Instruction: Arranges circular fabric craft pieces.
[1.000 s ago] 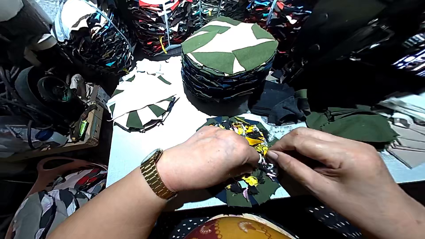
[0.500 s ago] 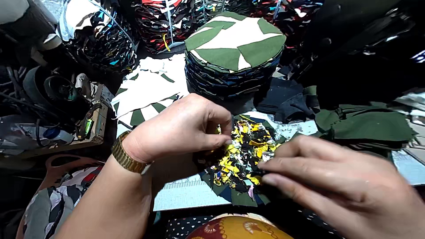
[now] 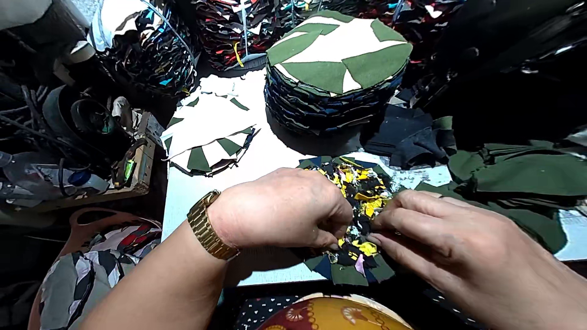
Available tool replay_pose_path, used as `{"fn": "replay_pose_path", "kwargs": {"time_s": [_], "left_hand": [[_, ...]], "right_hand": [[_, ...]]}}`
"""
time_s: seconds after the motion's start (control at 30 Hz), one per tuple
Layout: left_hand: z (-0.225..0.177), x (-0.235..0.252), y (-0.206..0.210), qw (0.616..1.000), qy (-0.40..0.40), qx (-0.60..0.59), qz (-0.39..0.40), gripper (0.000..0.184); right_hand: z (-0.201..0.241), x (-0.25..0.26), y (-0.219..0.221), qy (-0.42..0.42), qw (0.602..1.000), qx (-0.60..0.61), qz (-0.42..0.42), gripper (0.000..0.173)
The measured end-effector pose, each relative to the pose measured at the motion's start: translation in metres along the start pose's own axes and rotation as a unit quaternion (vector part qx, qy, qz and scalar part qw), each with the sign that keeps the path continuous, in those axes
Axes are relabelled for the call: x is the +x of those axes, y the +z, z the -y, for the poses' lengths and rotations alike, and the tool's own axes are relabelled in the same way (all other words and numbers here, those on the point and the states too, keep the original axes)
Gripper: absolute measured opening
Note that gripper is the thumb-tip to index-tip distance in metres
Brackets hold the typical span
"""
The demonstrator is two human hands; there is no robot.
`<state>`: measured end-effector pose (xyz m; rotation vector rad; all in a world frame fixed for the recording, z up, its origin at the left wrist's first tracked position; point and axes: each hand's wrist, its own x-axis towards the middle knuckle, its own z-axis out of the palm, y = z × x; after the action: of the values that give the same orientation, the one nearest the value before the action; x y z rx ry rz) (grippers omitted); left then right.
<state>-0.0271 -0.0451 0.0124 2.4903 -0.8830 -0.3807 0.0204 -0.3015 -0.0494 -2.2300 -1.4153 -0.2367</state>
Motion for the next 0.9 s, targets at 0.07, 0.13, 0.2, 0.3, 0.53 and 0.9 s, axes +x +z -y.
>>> {"fn": "replay_pose_path", "kwargs": {"time_s": [0.07, 0.13, 0.2, 0.3, 0.53, 0.9], "left_hand": [[0.008, -0.002, -0.004, 0.999, 0.010, -0.050, -0.014, 0.007], [0.025, -0.006, -0.011, 0.989, 0.053, -0.133, -0.046, 0.007], [0.035, -0.014, -0.020, 0.980, 0.052, -0.178, -0.071, 0.005], [0.042, -0.021, -0.026, 0.988, -0.030, -0.139, -0.060, 0.005], [0.042, -0.017, -0.026, 0.992, -0.106, -0.058, -0.030, 0.010], [0.038, -0.007, -0.012, 0.989, -0.122, 0.056, -0.068, 0.016]], "right_hand": [[0.000, 0.001, -0.003, 0.010, 1.000, 0.024, -0.001, 0.025], [0.003, 0.002, -0.009, 0.013, 0.998, 0.059, -0.009, 0.025], [0.007, 0.003, -0.010, 0.005, 0.997, 0.082, -0.005, 0.026], [0.007, 0.002, 0.006, -0.011, 0.997, 0.072, 0.022, 0.026], [0.003, 0.016, 0.004, 0.005, 0.992, 0.127, -0.007, 0.024], [0.017, 0.044, 0.027, -0.024, 0.998, 0.032, -0.057, 0.018]]}}
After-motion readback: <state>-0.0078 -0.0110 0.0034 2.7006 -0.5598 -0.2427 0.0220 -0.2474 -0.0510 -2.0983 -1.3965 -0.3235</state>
